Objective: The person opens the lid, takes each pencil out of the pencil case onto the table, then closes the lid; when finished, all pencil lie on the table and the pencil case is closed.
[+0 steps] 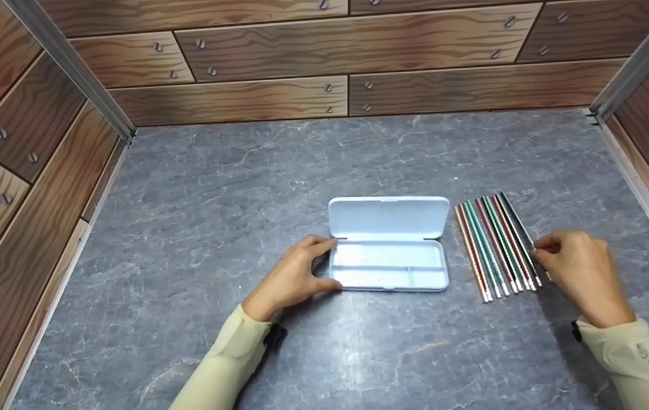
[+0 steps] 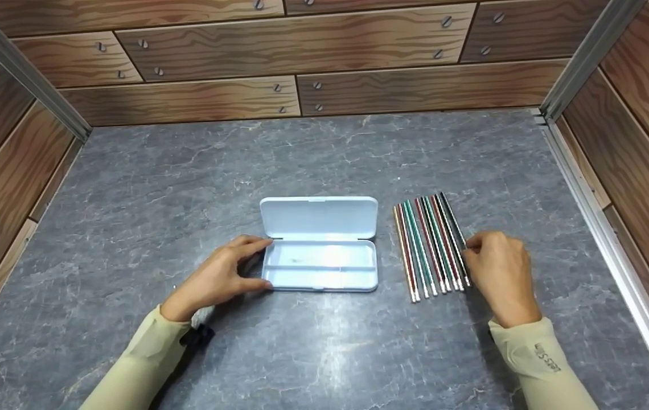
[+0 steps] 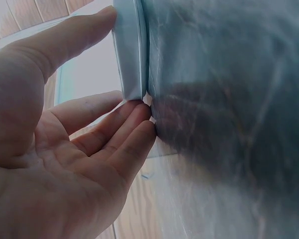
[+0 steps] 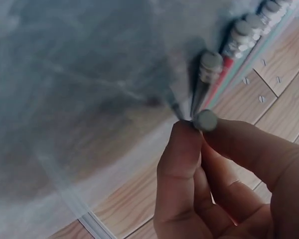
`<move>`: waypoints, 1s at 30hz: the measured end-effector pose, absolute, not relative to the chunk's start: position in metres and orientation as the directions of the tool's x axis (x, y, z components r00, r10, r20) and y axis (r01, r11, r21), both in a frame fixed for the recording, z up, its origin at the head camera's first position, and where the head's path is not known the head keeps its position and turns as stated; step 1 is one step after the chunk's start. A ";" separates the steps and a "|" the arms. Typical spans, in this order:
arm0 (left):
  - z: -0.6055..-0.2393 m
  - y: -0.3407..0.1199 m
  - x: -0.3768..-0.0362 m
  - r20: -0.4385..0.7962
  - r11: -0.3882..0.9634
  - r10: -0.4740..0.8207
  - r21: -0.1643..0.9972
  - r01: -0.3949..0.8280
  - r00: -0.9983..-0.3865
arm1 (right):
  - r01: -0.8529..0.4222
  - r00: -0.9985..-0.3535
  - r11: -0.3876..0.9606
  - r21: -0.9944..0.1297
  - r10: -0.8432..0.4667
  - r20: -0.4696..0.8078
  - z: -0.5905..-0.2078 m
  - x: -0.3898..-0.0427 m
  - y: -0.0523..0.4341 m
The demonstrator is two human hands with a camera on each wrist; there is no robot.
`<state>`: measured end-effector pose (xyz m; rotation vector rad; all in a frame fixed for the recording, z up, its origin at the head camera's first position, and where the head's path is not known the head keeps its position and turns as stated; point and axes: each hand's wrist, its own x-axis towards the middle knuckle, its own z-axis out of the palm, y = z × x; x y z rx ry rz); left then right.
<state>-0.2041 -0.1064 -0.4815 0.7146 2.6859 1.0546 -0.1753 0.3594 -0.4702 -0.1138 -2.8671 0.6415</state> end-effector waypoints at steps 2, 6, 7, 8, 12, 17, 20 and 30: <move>-0.482 -0.106 -0.204 0.018 0.634 0.491 0.679 0.371 -0.871 | 0.023 -0.977 0.903 -0.430 0.112 0.183 -0.473 -0.176 0.359; -0.482 -0.106 -0.204 0.019 0.635 0.489 0.678 0.370 -0.872 | 0.018 -0.979 0.902 -0.432 0.104 0.176 -0.474 -0.177 0.359; -0.482 -0.106 -0.204 0.020 0.635 0.488 0.678 0.371 -0.873 | 0.022 -0.980 0.902 -0.431 0.105 0.169 -0.474 -0.177 0.359; -0.483 -0.106 -0.204 0.019 0.636 0.488 0.677 0.370 -0.873 | 0.029 -0.981 0.902 -0.430 0.108 0.161 -0.473 -0.178 0.359; -0.483 -0.106 -0.204 0.017 0.638 0.490 0.674 0.372 -0.872 | 0.027 -0.980 0.904 -0.426 0.108 0.168 -0.467 -0.178 0.356; -0.480 -0.110 -0.206 0.020 0.642 0.488 0.670 0.374 -0.873 | -0.055 -0.956 0.871 -0.488 0.095 0.277 -0.453 -0.189 0.330; -0.478 -0.114 -0.207 0.023 0.650 0.475 0.665 0.369 -0.879 | -0.115 -0.947 0.798 -0.591 0.091 0.307 -0.444 -0.207 0.301; -0.479 -0.107 -0.207 0.026 0.641 0.479 0.672 0.370 -0.877 | 0.029 -0.999 0.359 -0.933 0.050 -0.012 -0.437 -0.242 0.255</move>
